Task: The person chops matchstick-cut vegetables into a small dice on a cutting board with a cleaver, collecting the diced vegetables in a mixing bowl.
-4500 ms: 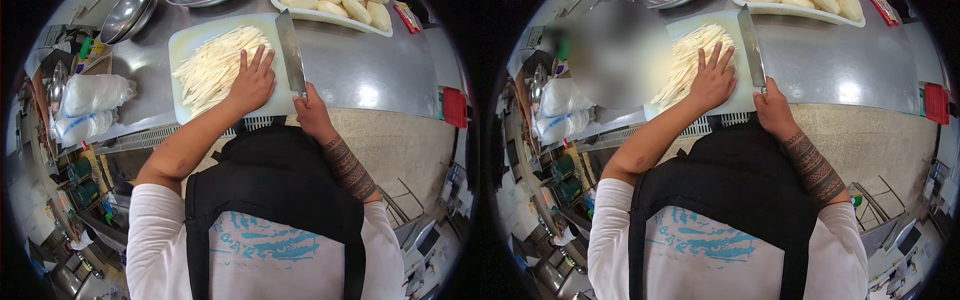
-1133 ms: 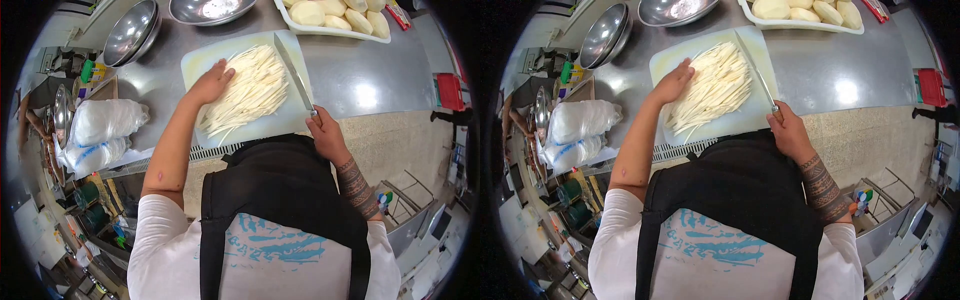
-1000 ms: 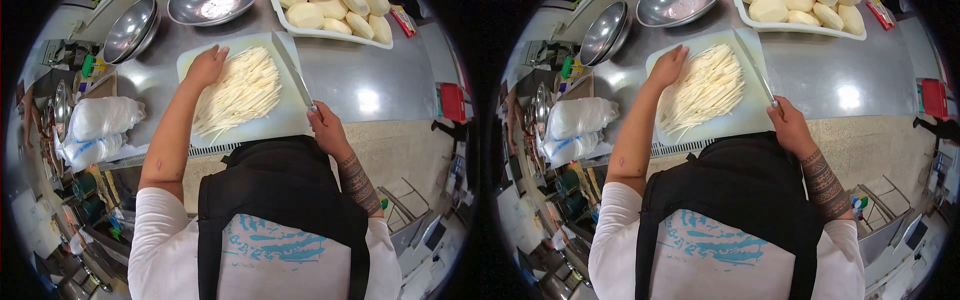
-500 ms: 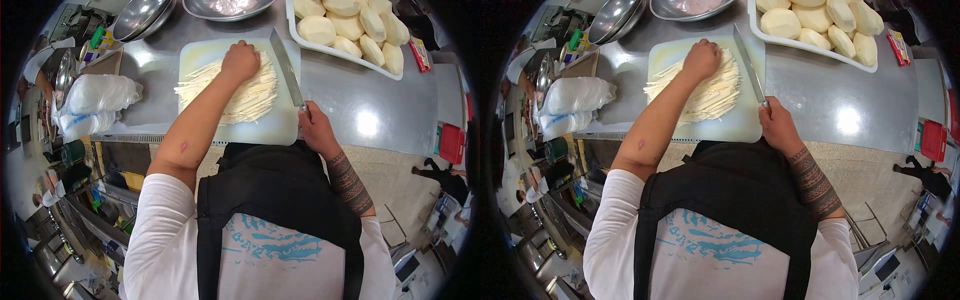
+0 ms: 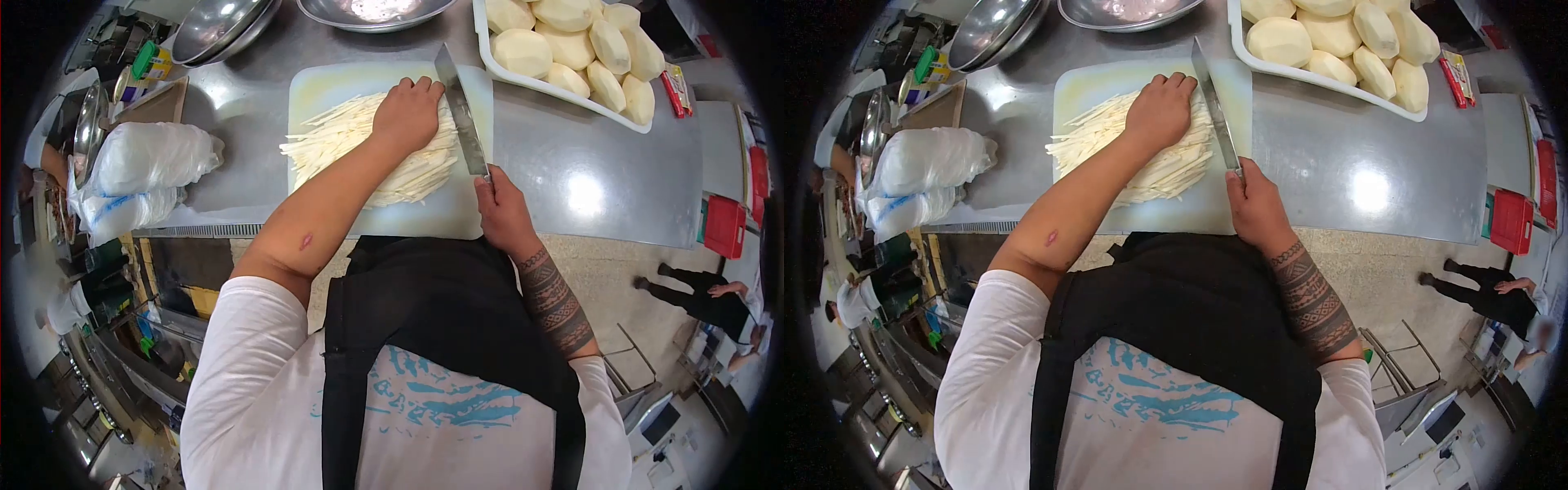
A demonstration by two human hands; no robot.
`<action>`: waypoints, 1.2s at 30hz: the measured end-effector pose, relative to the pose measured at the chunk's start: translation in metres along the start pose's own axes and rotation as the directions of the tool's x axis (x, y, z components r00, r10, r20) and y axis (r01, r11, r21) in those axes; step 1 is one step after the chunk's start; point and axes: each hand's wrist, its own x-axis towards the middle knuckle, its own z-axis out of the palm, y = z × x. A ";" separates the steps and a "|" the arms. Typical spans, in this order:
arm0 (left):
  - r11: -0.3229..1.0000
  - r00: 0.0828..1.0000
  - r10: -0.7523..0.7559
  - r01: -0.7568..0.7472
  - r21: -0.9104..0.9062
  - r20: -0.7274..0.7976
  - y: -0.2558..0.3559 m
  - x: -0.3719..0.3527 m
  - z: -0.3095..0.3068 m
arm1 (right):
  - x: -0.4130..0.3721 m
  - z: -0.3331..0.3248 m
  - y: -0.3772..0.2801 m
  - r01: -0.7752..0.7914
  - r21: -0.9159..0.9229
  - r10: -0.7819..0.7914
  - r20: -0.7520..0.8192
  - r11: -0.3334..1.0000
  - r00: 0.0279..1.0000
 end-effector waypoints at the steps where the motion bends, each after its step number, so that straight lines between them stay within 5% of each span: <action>1: 1.000 1.000 -0.010 0.010 0.006 0.022 0.000 0.001 -0.001 | 0.001 -0.003 -0.004 -0.019 -0.028 0.019 0.011 0.999 1.000; 7: 1.000 1.000 0.018 -0.019 -0.008 -0.007 -0.005 0.001 0.005 | -0.031 -0.027 -0.043 -0.030 -0.139 0.039 0.056 0.990 0.998; 10: 0.999 0.999 0.046 -0.046 0.011 -0.011 -0.005 0.001 0.005 | 0.008 -0.002 0.008 0.060 -0.226 -0.055 0.029 0.972 0.998; 16: 0.999 1.000 0.019 -0.019 0.026 0.005 -0.006 0.001 0.006 | -0.016 -0.031 -0.052 -0.018 -0.167 0.031 0.078 0.986 0.997; 22: 1.000 1.000 -0.012 0.012 0.011 0.013 -0.002 0.003 0.003 | 0.011 -0.006 -0.023 0.069 -0.111 -0.068 0.005 0.991 0.998; 36: 0.999 1.000 -0.027 0.028 -0.037 0.011 -0.001 0.000 0.005 | -0.009 -0.002 -0.023 0.029 -0.117 -0.029 0.003 0.993 1.000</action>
